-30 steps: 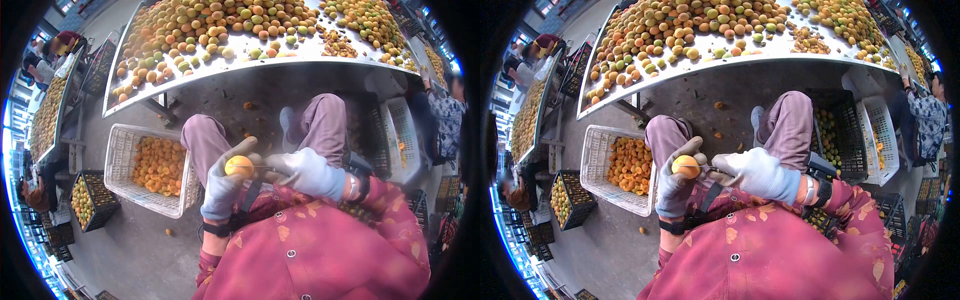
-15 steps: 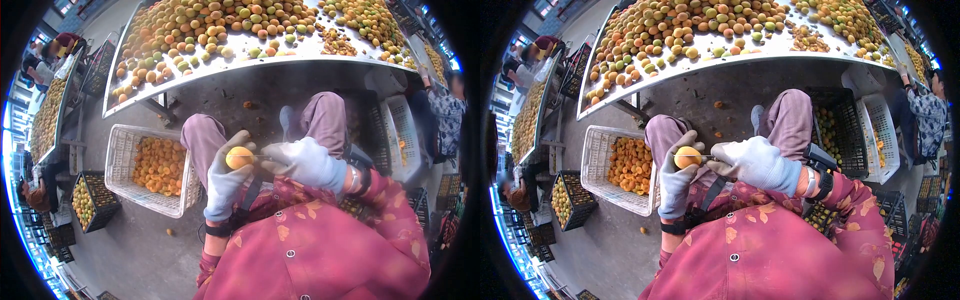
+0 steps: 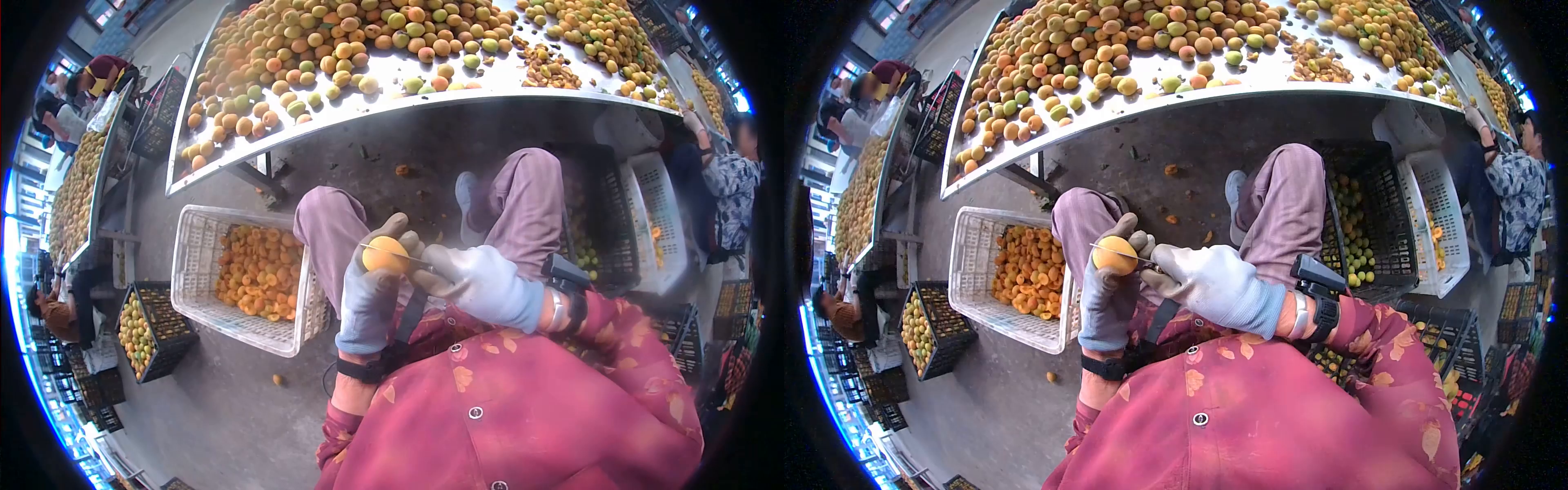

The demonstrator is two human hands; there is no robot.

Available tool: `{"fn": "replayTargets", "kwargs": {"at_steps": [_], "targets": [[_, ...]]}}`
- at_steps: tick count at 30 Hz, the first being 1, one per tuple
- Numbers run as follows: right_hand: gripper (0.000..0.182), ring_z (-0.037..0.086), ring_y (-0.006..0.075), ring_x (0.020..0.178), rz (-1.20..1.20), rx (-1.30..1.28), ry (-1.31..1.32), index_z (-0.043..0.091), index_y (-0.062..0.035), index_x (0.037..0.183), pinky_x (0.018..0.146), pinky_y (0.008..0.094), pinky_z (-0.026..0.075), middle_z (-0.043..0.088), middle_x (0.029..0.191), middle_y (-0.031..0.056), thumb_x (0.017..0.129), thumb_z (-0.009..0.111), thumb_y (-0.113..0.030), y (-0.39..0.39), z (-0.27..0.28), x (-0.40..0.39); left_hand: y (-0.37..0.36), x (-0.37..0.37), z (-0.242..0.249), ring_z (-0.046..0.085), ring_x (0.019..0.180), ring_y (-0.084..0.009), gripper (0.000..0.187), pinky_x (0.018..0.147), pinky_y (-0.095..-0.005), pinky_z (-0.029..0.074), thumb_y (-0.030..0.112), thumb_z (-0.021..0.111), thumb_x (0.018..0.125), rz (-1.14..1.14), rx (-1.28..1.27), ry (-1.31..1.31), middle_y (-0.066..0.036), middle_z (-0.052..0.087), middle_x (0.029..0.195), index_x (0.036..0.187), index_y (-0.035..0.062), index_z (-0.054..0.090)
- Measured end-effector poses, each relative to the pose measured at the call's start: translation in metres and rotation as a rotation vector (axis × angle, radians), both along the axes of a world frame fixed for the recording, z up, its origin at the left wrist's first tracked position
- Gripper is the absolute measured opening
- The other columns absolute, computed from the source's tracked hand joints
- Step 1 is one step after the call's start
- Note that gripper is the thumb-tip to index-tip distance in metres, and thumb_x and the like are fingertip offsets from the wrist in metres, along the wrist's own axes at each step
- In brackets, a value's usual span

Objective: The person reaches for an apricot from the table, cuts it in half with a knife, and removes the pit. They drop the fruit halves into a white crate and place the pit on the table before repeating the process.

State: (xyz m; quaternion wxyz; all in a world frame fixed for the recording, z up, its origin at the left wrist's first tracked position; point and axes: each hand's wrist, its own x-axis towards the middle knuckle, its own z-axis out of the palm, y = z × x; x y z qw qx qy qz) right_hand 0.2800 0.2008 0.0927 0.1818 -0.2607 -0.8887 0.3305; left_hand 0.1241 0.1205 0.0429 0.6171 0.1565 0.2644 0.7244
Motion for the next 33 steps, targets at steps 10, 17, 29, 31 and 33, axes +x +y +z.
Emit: {"fn": "replayTargets", "kwargs": {"at_steps": [10, 17, 29, 31, 33], "targets": [[0.031, 0.066, 0.0336, 0.068, 0.043, 0.046, -0.161, 0.052, -0.0093, 0.092, 0.056, 0.0425, 0.052, 0.064, 0.072, 0.0137, 0.098, 0.047, -0.04, 0.011, 0.009, 0.001, 0.002, 0.003, 0.006, 0.06, 0.112, -0.0201, 0.054, 0.097, -0.0301, 0.048, -0.002, 0.065, 0.085, 0.073, -0.115, 0.378, -0.015, 0.061, 0.123, 0.135, -0.0034, 0.045], [0.026, 0.064, 0.036, 0.066, 0.034, -0.023, -0.321, 0.053, -0.0084, 0.095, 0.056, 0.0435, 0.05, 0.063, 0.074, 0.0155, 0.096, 0.054, -0.035, 0.011, 0.04, 0.006, 0.002, 0.012, 0.013, 0.061, 0.109, -0.02, 0.052, 0.096, -0.0295, 0.048, -0.005, 0.062, 0.084, 0.106, -0.126, 0.41, -0.016, 0.061, 0.122, 0.133, -0.0031, 0.046], [0.025, 0.063, 0.0368, 0.066, -0.057, -0.008, -0.091, 0.052, -0.0076, 0.096, 0.054, 0.0448, 0.049, 0.063, 0.077, 0.0158, 0.094, 0.056, -0.032, -0.002, -0.007, -0.002, 0.006, 0.011, 0.005, 0.05, 0.125, -0.0234, 0.077, 0.103, -0.0352, 0.043, 0.025, 0.073, 0.083, -0.08, -0.042, -0.022, -0.018, 0.052, 0.134, 0.142, -0.0038, 0.034], [0.024, 0.063, 0.0366, 0.066, -0.039, 0.02, -0.084, 0.052, -0.0073, 0.096, 0.053, 0.0444, 0.048, 0.062, 0.076, 0.0155, 0.094, 0.057, -0.031, 0.004, -0.012, 0.0, 0.009, 0.009, 0.003, 0.051, 0.124, -0.0224, 0.072, 0.103, -0.0339, 0.043, 0.018, 0.07, 0.085, -0.021, -0.035, 0.113, -0.017, 0.053, 0.134, 0.143, -0.0029, 0.034], [0.023, 0.063, 0.0365, 0.065, -0.018, 0.052, -0.076, 0.052, -0.0069, 0.096, 0.053, 0.0441, 0.048, 0.062, 0.075, 0.0153, 0.093, 0.058, -0.029, 0.01, -0.012, -0.001, 0.009, 0.007, 0.003, 0.052, 0.123, -0.0213, 0.067, 0.103, -0.0326, 0.043, 0.012, 0.067, 0.087, 0.042, -0.025, 0.249, -0.016, 0.053, 0.134, 0.144, -0.0019, 0.035]]}}
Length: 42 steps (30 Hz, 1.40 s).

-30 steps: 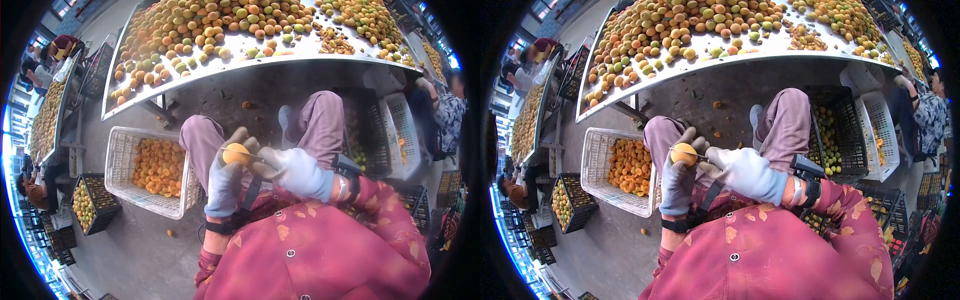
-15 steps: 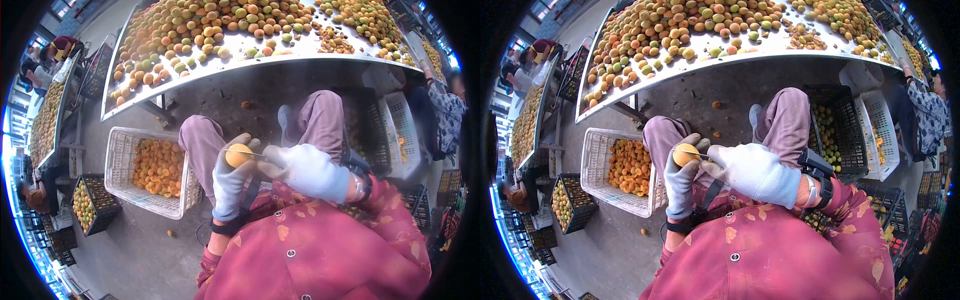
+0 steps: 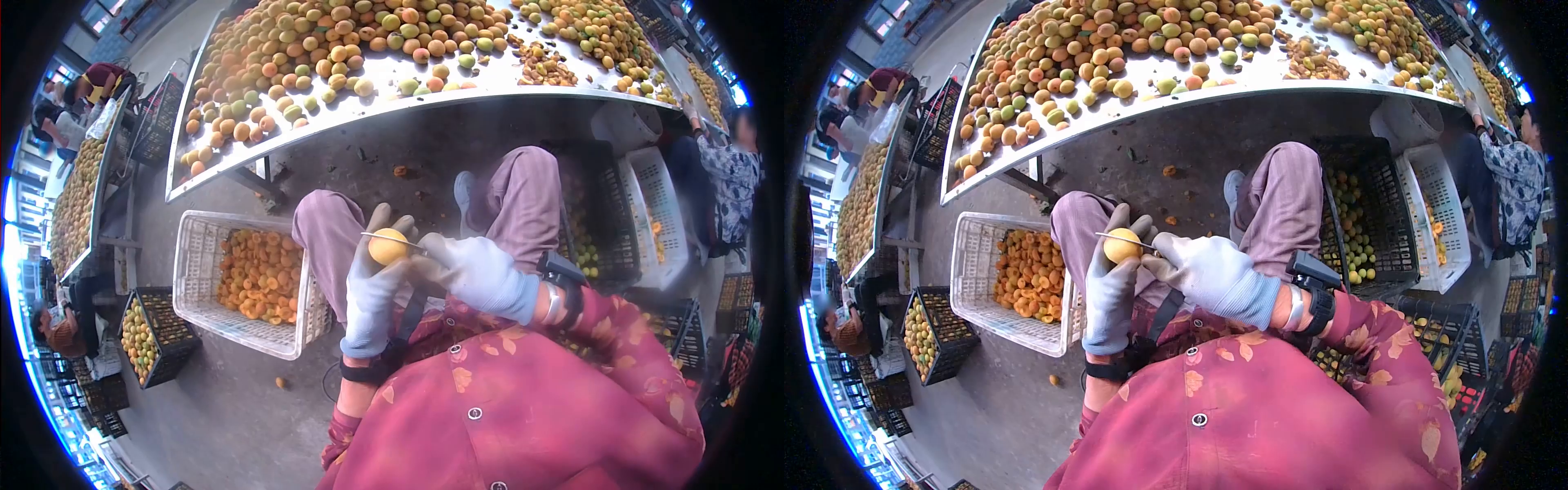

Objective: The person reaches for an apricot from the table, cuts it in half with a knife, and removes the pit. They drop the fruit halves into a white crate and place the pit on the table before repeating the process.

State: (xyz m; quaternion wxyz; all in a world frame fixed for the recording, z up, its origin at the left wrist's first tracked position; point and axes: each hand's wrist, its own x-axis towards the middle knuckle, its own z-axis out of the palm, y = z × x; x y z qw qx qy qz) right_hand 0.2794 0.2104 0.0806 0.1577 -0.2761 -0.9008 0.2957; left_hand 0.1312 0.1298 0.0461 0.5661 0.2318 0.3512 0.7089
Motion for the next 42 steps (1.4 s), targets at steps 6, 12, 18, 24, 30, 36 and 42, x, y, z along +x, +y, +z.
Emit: {"fn": "replayTargets", "kwargs": {"at_steps": [6, 12, 18, 24, 30, 36, 42], "targets": [[0.02, 0.063, 0.0351, 0.064, 0.03, 0.036, -0.077, 0.052, -0.007, 0.095, 0.051, 0.0423, 0.049, 0.062, 0.073, 0.0135, 0.093, 0.058, -0.026, 0.003, 0.005, 0.0, -0.005, 0.001, -0.003, 0.059, 0.112, -0.0179, 0.05, 0.098, -0.0284, 0.046, 0.001, 0.058, 0.09, 0.035, -0.13, 0.069, -0.014, 0.061, 0.125, 0.138, -0.0013, 0.043], [0.02, 0.064, 0.0332, 0.065, 0.008, 0.013, -0.21, 0.055, -0.0107, 0.108, 0.05, 0.0421, 0.049, 0.061, 0.074, 0.0136, 0.093, 0.057, -0.023, 0.0, 0.024, 0.003, -0.004, 0.012, 0.004, 0.061, 0.107, -0.0168, 0.048, 0.094, -0.027, 0.048, 0.003, 0.06, 0.091, 0.082, -0.085, 0.072, -0.014, 0.063, 0.122, 0.136, -0.0014, 0.045], [0.031, 0.067, 0.0357, 0.07, 0.036, -0.196, -0.233, 0.052, -0.0091, 0.107, 0.058, 0.0456, 0.054, 0.065, 0.076, 0.0182, 0.099, 0.044, -0.039, 0.003, 0.032, 0.004, -0.005, 0.014, 0.006, 0.062, 0.102, -0.0148, 0.048, 0.089, -0.0248, 0.049, 0.002, 0.059, 0.091, 0.097, -0.131, 0.116, -0.013, 0.063, 0.121, 0.137, -0.0007, 0.045], [0.031, 0.067, 0.0358, 0.072, 0.046, -0.152, -0.151, 0.051, -0.0095, 0.116, 0.06, 0.0442, 0.053, 0.066, 0.078, 0.0178, 0.099, 0.046, -0.035, 0.001, 0.026, 0.003, 0.0, 0.011, 0.005, 0.061, 0.105, -0.0168, 0.049, 0.093, -0.0275, 0.048, 0.005, 0.062, 0.091, 0.137, -0.038, 0.146, -0.015, 0.059, 0.127, 0.136, -0.0023, 0.045], [0.035, 0.067, 0.0293, 0.068, -0.119, -0.837, -0.017, 0.061, -0.0144, 0.118, 0.06, 0.0358, 0.051, 0.065, 0.074, 0.0151, 0.096, 0.054, -0.041, 0.005, 0.044, -0.004, -0.007, -0.004, -0.006, 0.06, 0.107, -0.0174, 0.072, 0.094, -0.0286, 0.046, 0.04, 0.073, 0.084, -0.015, -0.003, -0.057, -0.011, 0.06, 0.123, 0.134, -0.0041, 0.047], [0.031, 0.06, 0.018, 0.05, -0.162, -0.536, 0.115, 0.063, -0.0162, 0.119, 0.049, 0.0301, 0.046, 0.059, 0.06, 0.0095, 0.095, 0.058, -0.037, 0.001, 0.037, 0.001, -0.003, -0.005, -0.009, 0.058, 0.109, -0.0162, 0.093, 0.099, -0.0289, 0.044, 0.052, 0.075, 0.077, 0.11, -0.013, 0.119, -0.007, 0.06, 0.119, 0.142, -0.0024, 0.036], [0.033, 0.06, 0.0167, 0.053, -0.086, -0.466, 0.156, 0.061, -0.0164, 0.122, 0.05, 0.0295, 0.047, 0.062, 0.066, 0.0096, 0.097, 0.057, -0.036, -0.003, 0.028, 0.008, -0.006, -0.011, -0.012, 0.051, 0.122, -0.0184, 0.068, 0.106, -0.0311, 0.037, 0.026, 0.069, 0.083, 0.151, -0.036, 0.203, -0.011, 0.051, 0.138, 0.138, -0.0042, 0.044]]}}
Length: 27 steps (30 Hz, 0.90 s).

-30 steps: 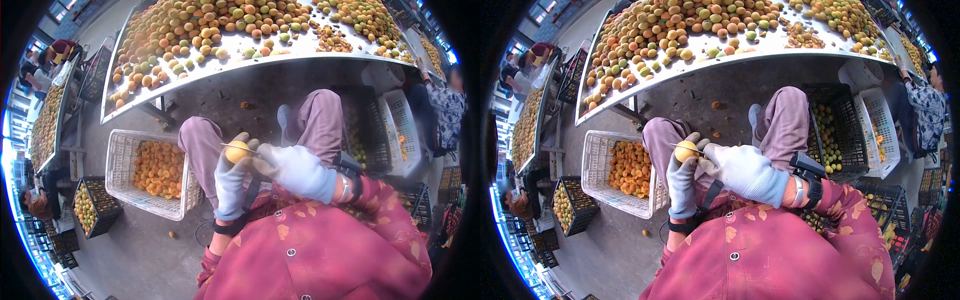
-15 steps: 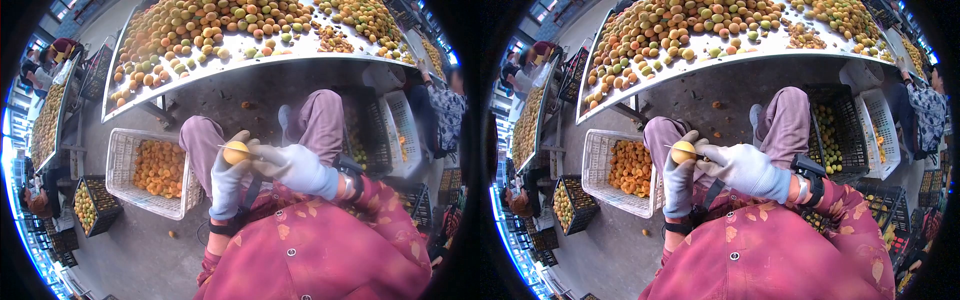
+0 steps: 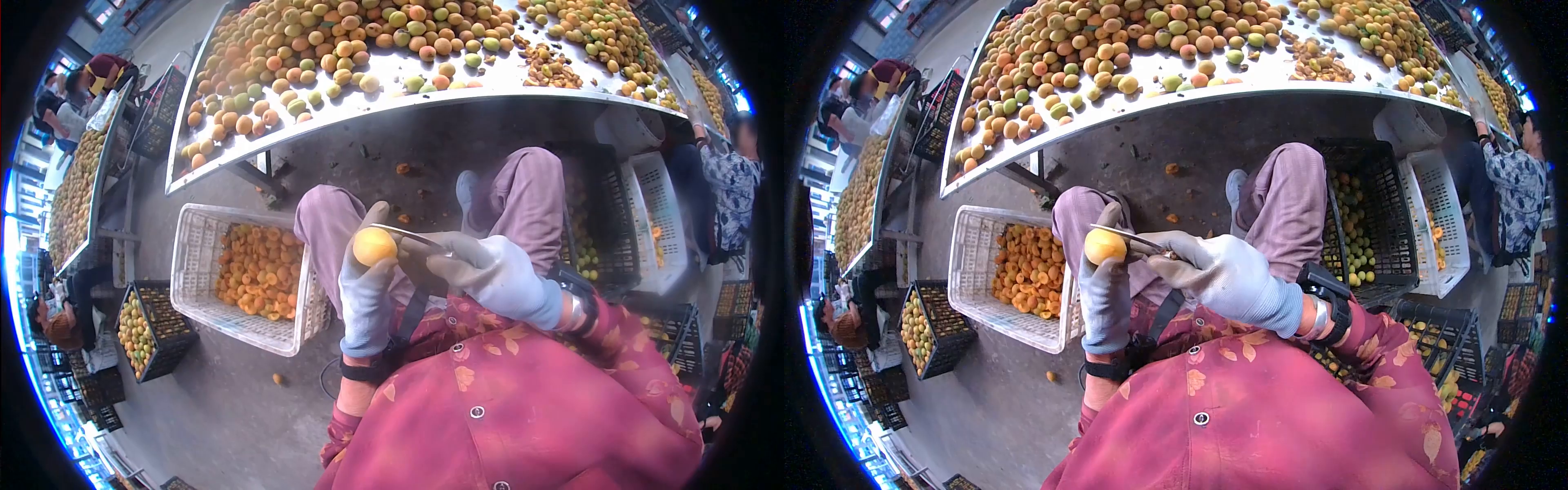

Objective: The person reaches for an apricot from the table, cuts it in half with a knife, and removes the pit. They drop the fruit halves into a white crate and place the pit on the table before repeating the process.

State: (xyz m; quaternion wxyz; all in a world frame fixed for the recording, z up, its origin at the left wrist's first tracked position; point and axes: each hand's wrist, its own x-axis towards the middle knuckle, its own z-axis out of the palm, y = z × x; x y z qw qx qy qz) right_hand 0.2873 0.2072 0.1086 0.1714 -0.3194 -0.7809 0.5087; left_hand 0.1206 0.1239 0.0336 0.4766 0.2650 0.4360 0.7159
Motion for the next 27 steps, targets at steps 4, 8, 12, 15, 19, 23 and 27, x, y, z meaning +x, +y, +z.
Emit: {"fn": "replayTargets", "kwargs": {"at_steps": [4, 8, 12, 15, 19, 23, 27], "targets": [[0.033, 0.067, 0.0225, 0.06, 0.052, 0.128, -0.025, 0.06, -0.0175, 0.124, 0.054, 0.0315, 0.051, 0.067, 0.078, 0.0119, 0.096, 0.057, -0.035, -0.002, -0.005, -0.001, 0.0, 0.002, 0.01, 0.055, 0.116, -0.0162, 0.064, 0.102, -0.0291, 0.041, 0.014, 0.065, 0.084, 0.032, 0.019, 0.063, -0.011, 0.05, 0.139, 0.14, -0.004, 0.041], [0.034, 0.069, 0.0279, 0.071, 0.049, 0.22, 0.015, 0.06, -0.0176, 0.124, 0.059, 0.0345, 0.054, 0.069, 0.089, 0.0134, 0.095, 0.056, -0.036, -0.004, -0.006, -0.002, -0.001, 0.004, 0.016, 0.059, 0.107, -0.0156, 0.064, 0.096, -0.028, 0.046, 0.015, 0.067, 0.086, 0.007, 0.057, -0.062, -0.013, 0.057, 0.129, 0.141, -0.0032, 0.039], [0.035, 0.068, 0.0313, 0.079, 0.079, 0.297, -0.015, 0.059, -0.0141, 0.122, 0.065, 0.0369, 0.055, 0.069, 0.095, 0.0147, 0.096, 0.055, -0.037, -0.003, -0.008, -0.001, 0.0, 0.009, 0.018, 0.06, 0.105, -0.017, 0.064, 0.096, -0.029, 0.047, 0.018, 0.069, 0.086, 0.04, 0.054, -0.099, -0.013, 0.062, 0.119, 0.14, -0.0032, 0.04], [0.033, 0.069, 0.0306, 0.076, 0.06, 0.296, -0.044, 0.06, -0.0121, 0.121, 0.064, 0.0358, 0.055, 0.069, 0.093, 0.0147, 0.094, 0.058, -0.031, -0.005, -0.004, -0.002, 0.0, 0.008, 0.015, 0.061, 0.105, -0.0181, 0.066, 0.096, -0.0296, 0.047, 0.019, 0.071, 0.086, 0.007, 0.073, -0.126, -0.013, 0.063, 0.115, 0.139, -0.0038, 0.04], [0.03, 0.068, 0.0314, 0.072, 0.07, 0.374, -0.124, 0.061, -0.0118, 0.118, 0.06, 0.0368, 0.053, 0.069, 0.091, 0.0136, 0.093, 0.061, -0.027, -0.008, 0.001, -0.003, 0.0, 0.008, 0.01, 0.061, 0.105, -0.0189, 0.066, 0.096, -0.03, 0.047, 0.019, 0.071, 0.086, 0.019, 0.068, -0.104, -0.013, 0.064, 0.114, 0.139, -0.004, 0.04], [0.027, 0.067, 0.0329, 0.072, 0.057, 0.437, -0.108, 0.061, -0.0116, 0.115, 0.058, 0.0388, 0.052, 0.068, 0.087, 0.0132, 0.093, 0.061, -0.028, -0.01, -0.002, -0.004, -0.002, 0.009, 0.004, 0.062, 0.103, -0.0211, 0.077, 0.095, -0.0342, 0.048, 0.041, 0.072, 0.085, 0.028, 0.03, 0.002, -0.015, 0.062, 0.118, 0.14, -0.0026, 0.04], [0.023, 0.066, 0.0313, 0.067, 0.064, 0.473, -0.108, 0.054, -0.008, 0.096, 0.053, 0.0382, 0.052, 0.064, 0.077, 0.0126, 0.096, 0.055, -0.031, -0.015, -0.011, -0.007, -0.003, 0.015, 0.008, 0.061, 0.107, -0.0223, 0.078, 0.096, -0.0346, 0.048, 0.047, 0.068, 0.086, -0.031, 0.031, -0.102, -0.016, 0.062, 0.119, 0.14, -0.0025, 0.04]]}}
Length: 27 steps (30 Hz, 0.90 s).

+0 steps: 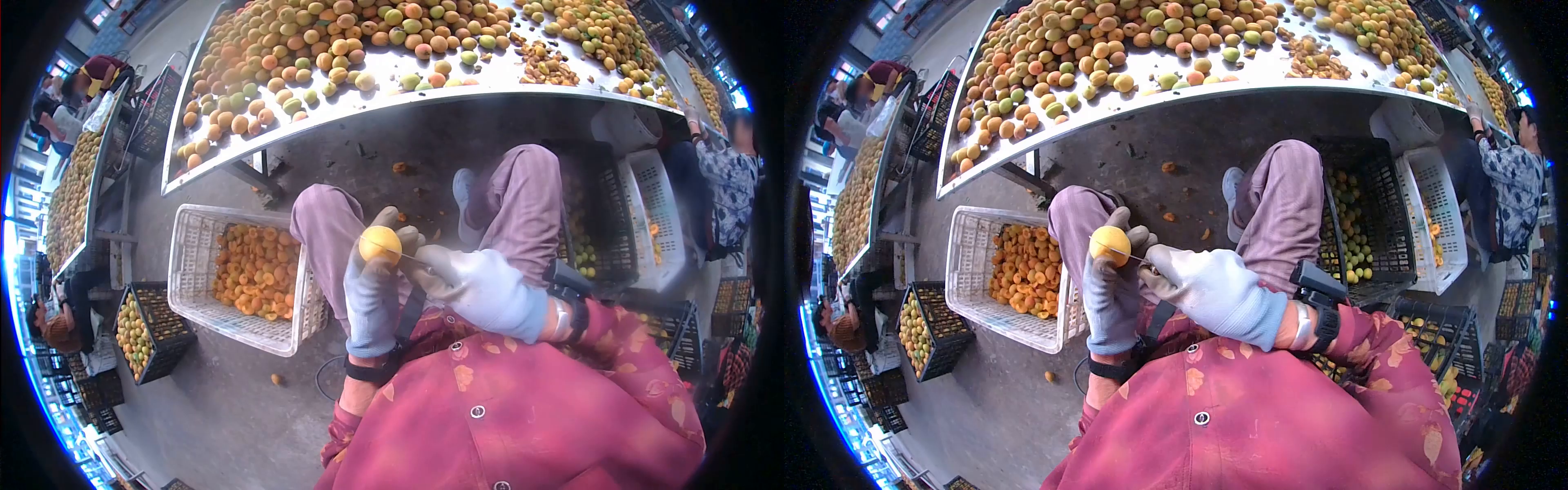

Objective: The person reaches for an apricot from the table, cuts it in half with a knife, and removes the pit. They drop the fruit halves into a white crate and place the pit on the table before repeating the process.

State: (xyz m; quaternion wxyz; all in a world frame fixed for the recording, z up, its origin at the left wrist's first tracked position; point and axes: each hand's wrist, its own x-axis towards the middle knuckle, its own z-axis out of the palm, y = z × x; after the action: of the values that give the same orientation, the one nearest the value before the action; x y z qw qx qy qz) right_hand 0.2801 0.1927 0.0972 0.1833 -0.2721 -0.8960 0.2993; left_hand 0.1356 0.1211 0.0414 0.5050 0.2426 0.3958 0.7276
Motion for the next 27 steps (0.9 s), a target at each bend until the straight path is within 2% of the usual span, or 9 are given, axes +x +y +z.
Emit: {"fn": "replayTargets", "kwargs": {"at_steps": [2, 6, 9, 12, 14, 15, 18, 23, 27], "targets": [[0.023, 0.066, 0.0314, 0.066, -0.004, 0.011, -0.022, 0.052, -0.0082, 0.095, 0.052, 0.0384, 0.052, 0.064, 0.076, 0.0127, 0.096, 0.054, -0.031, 0.001, -0.005, -0.001, 0.003, 0.004, 0.001, 0.061, 0.107, -0.0191, 0.072, 0.094, -0.0306, 0.047, 0.037, 0.07, 0.087, -0.07, 0.05, -0.29, -0.013, 0.064, 0.118, 0.138, -0.0039, 0.042], [0.024, 0.065, 0.0317, 0.065, -0.045, 0.047, -0.014, 0.051, -0.0088, 0.091, 0.05, 0.0392, 0.051, 0.064, 0.075, 0.0128, 0.095, 0.055, -0.032, 0.004, -0.013, -0.002, 0.003, -0.002, 0.0, 0.06, 0.108, -0.0179, 0.074, 0.095, -0.0299, 0.046, 0.04, 0.068, 0.087, -0.109, -0.002, -0.269, -0.014, 0.063, 0.12, 0.14, -0.004, 0.04], [0.025, 0.065, 0.0318, 0.064, -0.069, 0.073, 0.033, 0.051, -0.0095, 0.09, 0.049, 0.0388, 0.05, 0.063, 0.073, 0.0122, 0.094, 0.056, -0.034, 0.01, -0.022, 0.0, 0.005, -0.008, 0.007, 0.059, 0.107, -0.016, 0.07, 0.094, -0.0274, 0.046, 0.034, 0.067, 0.089, -0.116, -0.099, -0.084, -0.013, 0.062, 0.121, 0.141, -0.0036, 0.039], [0.025, 0.065, 0.0312, 0.063, -0.006, 0.14, 0.029, 0.051, -0.0097, 0.09, 0.048, 0.038, 0.051, 0.062, 0.072, 0.0113, 0.094, 0.056, -0.033, 0.014, -0.017, 0.002, 0.007, -0.008, 0.01, 0.058, 0.105, -0.0138, 0.057, 0.093, -0.0255, 0.045, 0.017, 0.062, 0.091, -0.006, -0.126, 0.098, -0.011, 0.062, 0.118, 0.14, -0.0036, 0.041], [0.021, 0.065, 0.029, 0.065, 0.013, 0.135, -0.072, 0.059, -0.0093, 0.101, 0.053, 0.0367, 0.051, 0.065, 0.078, 0.011, 0.089, 0.063, -0.025, 0.014, -0.012, 0.003, 0.005, -0.009, 0.015, 0.058, 0.104, -0.0134, 0.055, 0.093, -0.0251, 0.045, 0.016, 0.062, 0.091, -0.023, -0.163, 0.124, -0.011, 0.063, 0.117, 0.139, -0.0037, 0.043], [0.021, 0.065, 0.029, 0.065, 0.014, 0.134, -0.072, 0.059, -0.0093, 0.101, 0.053, 0.0367, 0.051, 0.065, 0.078, 0.011, 0.089, 0.063, -0.025, 0.013, -0.012, 0.002, 0.003, -0.01, 0.016, 0.058, 0.104, -0.0129, 0.053, 0.093, -0.0247, 0.044, 0.015, 0.061, 0.091, -0.035, -0.2, 0.15, -0.011, 0.063, 0.115, 0.138, -0.0039, 0.044], [0.023, 0.067, 0.0263, 0.064, -0.014, 0.199, -0.083, 0.053, -0.0101, 0.093, 0.049, 0.0361, 0.051, 0.063, 0.072, 0.0088, 0.094, 0.056, -0.033, 0.012, -0.017, 0.001, 0.001, -0.008, 0.017, 0.059, 0.101, -0.012, 0.049, 0.092, -0.0242, 0.044, 0.018, 0.06, 0.093, -0.042, -0.212, 0.1, -0.01, 0.065, 0.113, 0.134, -0.0051, 0.049], [0.026, 0.068, 0.0248, 0.065, 0.011, 0.154, 0.017, 0.058, -0.0105, 0.108, 0.049, 0.0349, 0.052, 0.067, 0.079, 0.0089, 0.094, 0.056, -0.032, 0.015, -0.028, -0.001, 0.001, -0.007, -0.002, 0.06, 0.097, -0.0119, 0.049, 0.091, -0.0247, 0.045, 0.028, 0.057, 0.096, -0.06, -0.156, 0.021, -0.008, 0.065, 0.112, 0.13, -0.0068, 0.052], [0.018, 0.065, 0.0252, 0.062, 0.011, 0.205, 0.029, 0.058, -0.0097, 0.098, 0.048, 0.0343, 0.05, 0.063, 0.074, 0.0075, 0.088, 0.063, -0.025, 0.017, -0.028, -0.001, 0.003, -0.004, 0.013, 0.06, 0.094, -0.0114, 0.047, 0.087, -0.023, 0.046, 0.025, 0.059, 0.095, -0.068, -0.212, -0.064, -0.007, 0.065, 0.11, 0.132, -0.0041, 0.053]]}}
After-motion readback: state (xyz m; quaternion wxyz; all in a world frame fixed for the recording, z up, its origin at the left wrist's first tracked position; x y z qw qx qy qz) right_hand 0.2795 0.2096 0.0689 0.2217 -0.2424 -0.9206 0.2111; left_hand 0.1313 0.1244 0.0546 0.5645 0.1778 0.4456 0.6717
